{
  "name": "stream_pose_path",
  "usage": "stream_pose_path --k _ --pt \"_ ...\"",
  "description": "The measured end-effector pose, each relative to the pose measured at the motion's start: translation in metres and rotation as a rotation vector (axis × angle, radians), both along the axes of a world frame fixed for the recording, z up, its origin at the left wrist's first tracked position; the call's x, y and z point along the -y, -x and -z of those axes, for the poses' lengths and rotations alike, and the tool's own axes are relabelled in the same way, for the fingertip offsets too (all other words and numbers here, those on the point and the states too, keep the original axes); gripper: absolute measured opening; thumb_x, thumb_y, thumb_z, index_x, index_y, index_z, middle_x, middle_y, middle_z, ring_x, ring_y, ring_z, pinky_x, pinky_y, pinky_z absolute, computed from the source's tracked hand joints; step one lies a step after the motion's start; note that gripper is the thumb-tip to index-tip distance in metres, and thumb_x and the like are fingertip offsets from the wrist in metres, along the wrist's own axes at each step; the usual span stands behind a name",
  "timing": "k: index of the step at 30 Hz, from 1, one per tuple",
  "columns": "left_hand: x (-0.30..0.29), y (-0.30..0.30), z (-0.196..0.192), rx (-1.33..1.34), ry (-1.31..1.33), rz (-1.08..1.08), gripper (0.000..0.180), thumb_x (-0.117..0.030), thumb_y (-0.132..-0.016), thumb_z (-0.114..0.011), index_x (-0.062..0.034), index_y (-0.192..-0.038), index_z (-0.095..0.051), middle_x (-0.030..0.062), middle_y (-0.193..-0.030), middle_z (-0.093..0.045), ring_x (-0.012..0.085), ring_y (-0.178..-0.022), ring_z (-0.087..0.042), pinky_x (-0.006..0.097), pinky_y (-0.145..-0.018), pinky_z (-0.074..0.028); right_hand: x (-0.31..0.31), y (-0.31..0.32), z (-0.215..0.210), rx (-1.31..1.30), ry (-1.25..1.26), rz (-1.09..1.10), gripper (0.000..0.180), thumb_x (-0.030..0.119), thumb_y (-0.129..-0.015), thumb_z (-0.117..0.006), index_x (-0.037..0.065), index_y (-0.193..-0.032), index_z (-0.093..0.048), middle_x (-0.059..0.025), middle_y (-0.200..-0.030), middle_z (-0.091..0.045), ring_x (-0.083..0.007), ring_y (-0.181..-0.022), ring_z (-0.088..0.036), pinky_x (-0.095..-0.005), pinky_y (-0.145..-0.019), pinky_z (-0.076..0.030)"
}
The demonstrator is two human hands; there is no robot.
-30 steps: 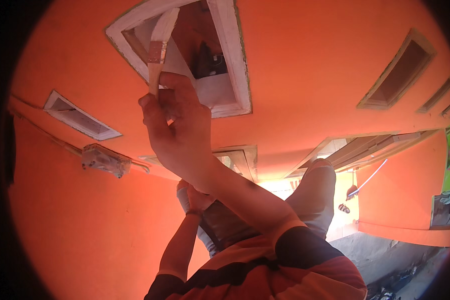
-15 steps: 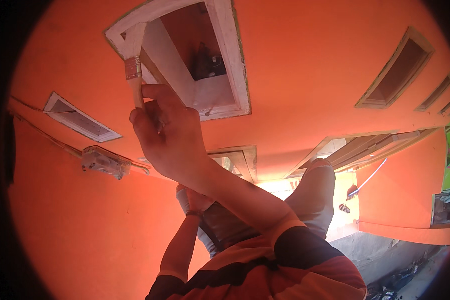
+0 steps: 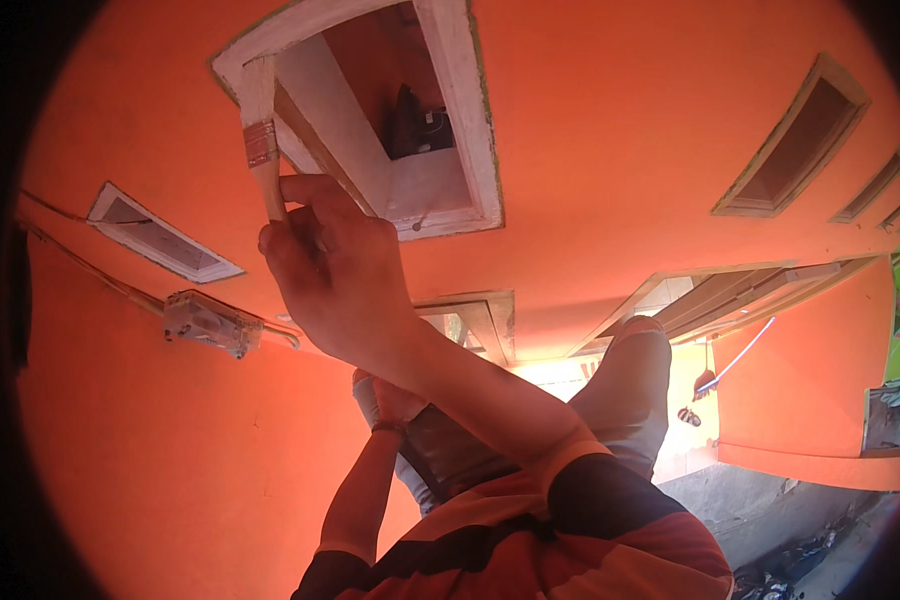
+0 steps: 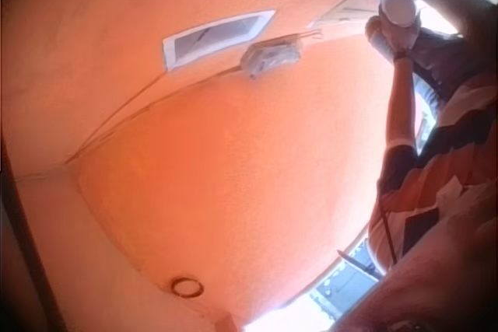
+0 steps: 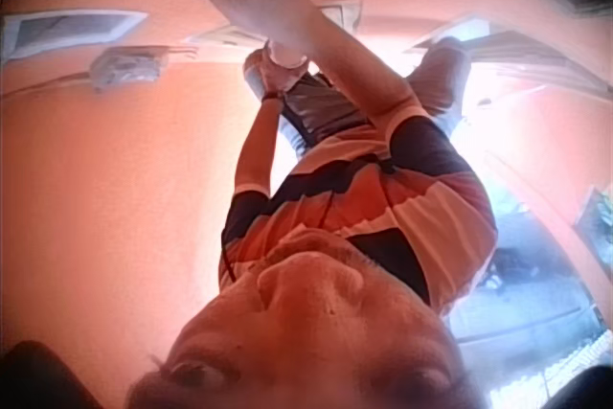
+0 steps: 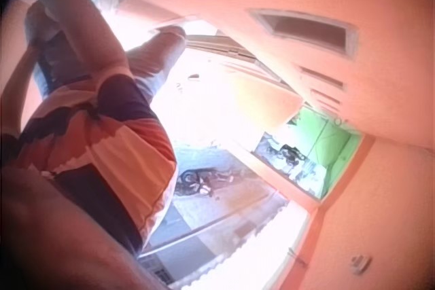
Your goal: The person paints the white trim around ceiling recesses using a small paintbrush and a paint can. They repeatedly dip the brush into the can and apply white paint along the edges of the rectangular ceiling openings.
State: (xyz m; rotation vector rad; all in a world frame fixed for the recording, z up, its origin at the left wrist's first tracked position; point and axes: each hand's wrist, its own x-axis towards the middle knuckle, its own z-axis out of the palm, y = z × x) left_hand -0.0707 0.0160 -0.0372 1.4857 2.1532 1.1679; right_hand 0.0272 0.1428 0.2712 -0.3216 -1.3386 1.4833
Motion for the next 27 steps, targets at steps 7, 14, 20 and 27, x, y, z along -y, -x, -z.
stream_pose_path --k 7,14,20,27 --pt "0.001 0.001 0.007 0.099 -0.028 0.000 0.094 -0.037 -0.061 -0.094 -0.0019 -0.136 -0.049 0.0189 -0.117 -0.070 0.0347 -0.107 -0.070 0.044 -0.087 -0.059 0.002 -0.003 0.000 -0.349 0.066 0.142 0.031 0.003 -0.099 -0.064 -0.001 -0.127 -0.051 -0.0124 -0.090 -0.072 -0.0115 -0.064 -0.061 -0.0269 -0.060 -0.053" --pt "0.002 0.003 0.007 0.001 0.005 -0.013 0.097 -0.039 -0.061 -0.094 -0.0018 -0.137 -0.048 0.0194 -0.120 -0.069 0.0348 -0.109 -0.070 0.045 -0.088 -0.058 0.001 -0.003 0.003 -0.049 0.007 0.051 0.032 0.003 -0.099 -0.064 -0.002 -0.128 -0.051 -0.0116 -0.090 -0.072 -0.0102 -0.067 -0.061 -0.0252 -0.059 -0.051" --pt "-0.001 -0.002 -0.003 0.069 -0.023 -0.010 0.098 -0.039 -0.060 -0.095 -0.0016 -0.137 -0.047 0.0193 -0.119 -0.070 0.0349 -0.109 -0.070 0.045 -0.088 -0.059 0.001 -0.009 0.002 -0.276 0.082 0.195 0.031 0.004 -0.099 -0.064 -0.003 -0.128 -0.053 -0.0121 -0.092 -0.072 -0.0104 -0.068 -0.062 -0.0247 -0.060 -0.052" --pt "0.002 0.002 0.005 0.054 -0.041 0.015 0.098 -0.039 -0.060 -0.095 -0.0016 -0.137 -0.048 0.0192 -0.118 -0.070 0.0352 -0.108 -0.070 0.044 -0.086 -0.059 0.005 -0.005 0.009 -0.067 0.024 0.074 0.034 0.005 -0.099 -0.065 -0.002 -0.129 -0.052 -0.0097 -0.094 -0.072 -0.0092 -0.077 -0.065 -0.0244 -0.065 -0.055"
